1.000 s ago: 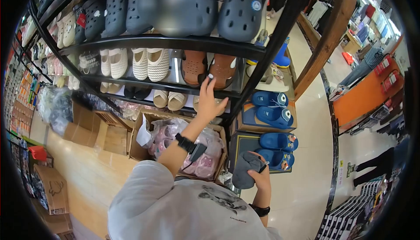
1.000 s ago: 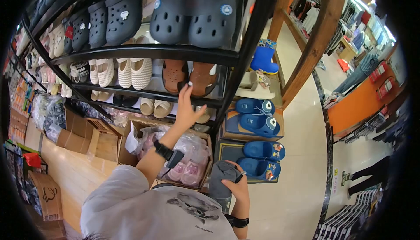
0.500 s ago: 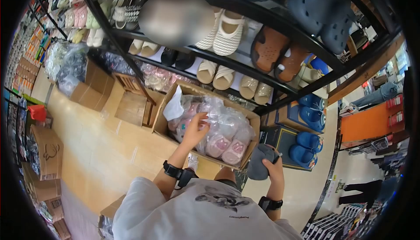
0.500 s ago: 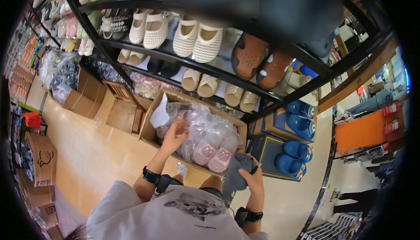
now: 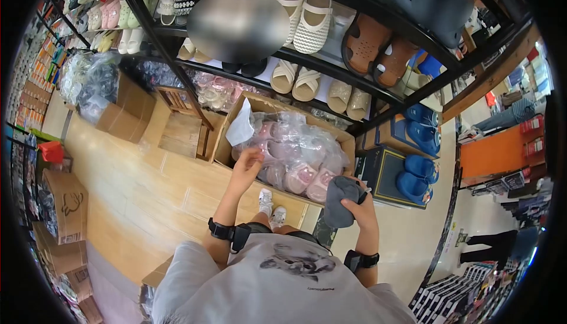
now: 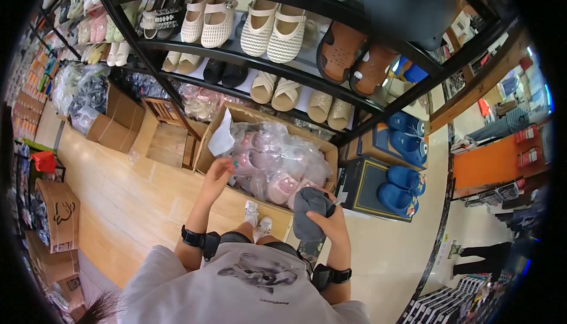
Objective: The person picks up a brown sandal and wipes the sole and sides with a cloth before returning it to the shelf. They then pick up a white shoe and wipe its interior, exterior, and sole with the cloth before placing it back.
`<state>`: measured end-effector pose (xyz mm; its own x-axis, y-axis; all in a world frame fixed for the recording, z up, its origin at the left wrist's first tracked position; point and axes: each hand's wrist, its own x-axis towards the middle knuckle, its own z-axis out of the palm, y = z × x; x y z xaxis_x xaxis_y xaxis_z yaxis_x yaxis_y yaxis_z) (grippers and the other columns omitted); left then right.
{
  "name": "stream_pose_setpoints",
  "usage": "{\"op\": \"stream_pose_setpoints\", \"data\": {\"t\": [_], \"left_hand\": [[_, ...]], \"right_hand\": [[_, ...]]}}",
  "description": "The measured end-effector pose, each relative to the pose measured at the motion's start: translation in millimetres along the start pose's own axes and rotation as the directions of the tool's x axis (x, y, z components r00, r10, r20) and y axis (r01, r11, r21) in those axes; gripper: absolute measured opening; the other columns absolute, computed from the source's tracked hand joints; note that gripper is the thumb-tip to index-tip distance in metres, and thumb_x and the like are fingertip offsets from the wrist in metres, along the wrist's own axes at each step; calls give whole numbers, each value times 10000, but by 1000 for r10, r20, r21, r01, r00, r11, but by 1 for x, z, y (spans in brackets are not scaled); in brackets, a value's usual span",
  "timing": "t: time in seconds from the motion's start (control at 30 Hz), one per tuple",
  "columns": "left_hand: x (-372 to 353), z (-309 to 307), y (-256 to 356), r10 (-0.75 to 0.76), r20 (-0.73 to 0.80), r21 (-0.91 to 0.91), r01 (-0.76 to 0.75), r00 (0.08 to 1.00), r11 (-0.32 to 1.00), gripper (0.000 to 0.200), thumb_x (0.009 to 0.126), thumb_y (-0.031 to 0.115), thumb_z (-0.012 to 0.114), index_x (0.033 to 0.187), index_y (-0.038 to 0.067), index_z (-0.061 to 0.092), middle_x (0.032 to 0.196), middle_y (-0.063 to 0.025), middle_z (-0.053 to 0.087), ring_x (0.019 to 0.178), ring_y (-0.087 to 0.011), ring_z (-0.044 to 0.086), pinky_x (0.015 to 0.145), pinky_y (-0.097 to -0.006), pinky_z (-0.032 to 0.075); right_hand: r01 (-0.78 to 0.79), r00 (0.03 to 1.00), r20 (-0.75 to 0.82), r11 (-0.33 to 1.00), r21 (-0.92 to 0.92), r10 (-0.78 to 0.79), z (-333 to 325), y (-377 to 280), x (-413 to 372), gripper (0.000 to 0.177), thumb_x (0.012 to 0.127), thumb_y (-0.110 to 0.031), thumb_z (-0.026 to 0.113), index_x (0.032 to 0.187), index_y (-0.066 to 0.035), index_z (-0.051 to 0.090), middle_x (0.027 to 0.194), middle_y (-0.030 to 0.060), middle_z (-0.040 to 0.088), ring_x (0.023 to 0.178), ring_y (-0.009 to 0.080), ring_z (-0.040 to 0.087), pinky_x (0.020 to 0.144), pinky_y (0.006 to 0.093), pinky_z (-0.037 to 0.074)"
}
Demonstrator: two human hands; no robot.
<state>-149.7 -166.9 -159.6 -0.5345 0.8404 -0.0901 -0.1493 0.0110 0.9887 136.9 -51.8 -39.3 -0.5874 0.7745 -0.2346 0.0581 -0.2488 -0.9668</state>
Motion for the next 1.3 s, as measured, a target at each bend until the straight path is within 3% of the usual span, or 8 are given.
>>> {"op": "stream_pose_setpoints", "data": {"t": [0.17,0.3,0.57,0.9,1.0,1.07,1.23,1.3], "left_hand": [[-34,23,16,-52,174,154,25,983,988,264,797,17,509,1059,27,479,940,-58,556,858,-117,534,745,-231,425],[-55,31,30,-50,202,177,13,978,984,246,806,28,510,1051,28,483,947,-64,557,885,-126,534,766,-242,421],[-56,23,46,-84,203,10,84,976,996,262,814,5,482,1075,30,468,956,-72,551,914,-155,530,809,-265,416],[70,7,74,23,410,-33,-10,912,999,279,813,-3,476,1089,39,463,915,-49,542,886,-124,524,781,-240,410],[111,-4,83,49,475,-46,-30,879,998,286,806,-1,477,1089,41,464,905,-43,540,861,-109,516,757,-230,414],[140,-18,87,50,545,-73,-12,837,997,281,824,17,492,1103,21,453,980,-79,542,892,-130,525,769,-264,438],[218,-29,114,147,429,-26,-150,891,988,431,780,9,541,1175,28,369,1029,-98,502,885,-158,508,773,-263,427],[245,-21,125,345,166,123,-367,924,922,526,729,69,613,1182,18,351,1011,-144,490,918,-214,499,789,-301,416]], "right_hand": [[30,1000,-1,999,30,-30,2,4,-26,583,603,-51,707,1133,12,473,1032,91,554,956,159,515,855,282,393],[36,999,-43,996,81,-32,-16,29,-53,583,609,-82,706,1137,6,476,1025,87,555,939,155,519,837,274,401],[39,972,-237,991,125,-8,-57,51,-84,548,662,-154,663,1147,11,465,1039,84,545,951,164,520,842,272,399],[66,949,-316,989,131,-22,8,19,-20,531,673,-138,649,1143,19,458,1014,88,552,934,163,527,820,266,413],[71,940,-339,993,96,-35,41,16,0,547,708,-210,655,1162,14,450,1061,82,532,952,166,517,832,271,406],[83,916,-400,990,118,-29,65,18,10,495,697,-96,616,1149,18,450,1010,94,550,907,177,540,793,274,432],[40,869,-492,987,158,44,120,16,21,480,706,-68,597,1152,23,445,1014,106,549,900,184,547,801,283,437],[33,847,-528,986,166,61,137,15,22,479,706,-65,596,1151,26,444,1015,110,549,899,184,548,806,285,438]]}}
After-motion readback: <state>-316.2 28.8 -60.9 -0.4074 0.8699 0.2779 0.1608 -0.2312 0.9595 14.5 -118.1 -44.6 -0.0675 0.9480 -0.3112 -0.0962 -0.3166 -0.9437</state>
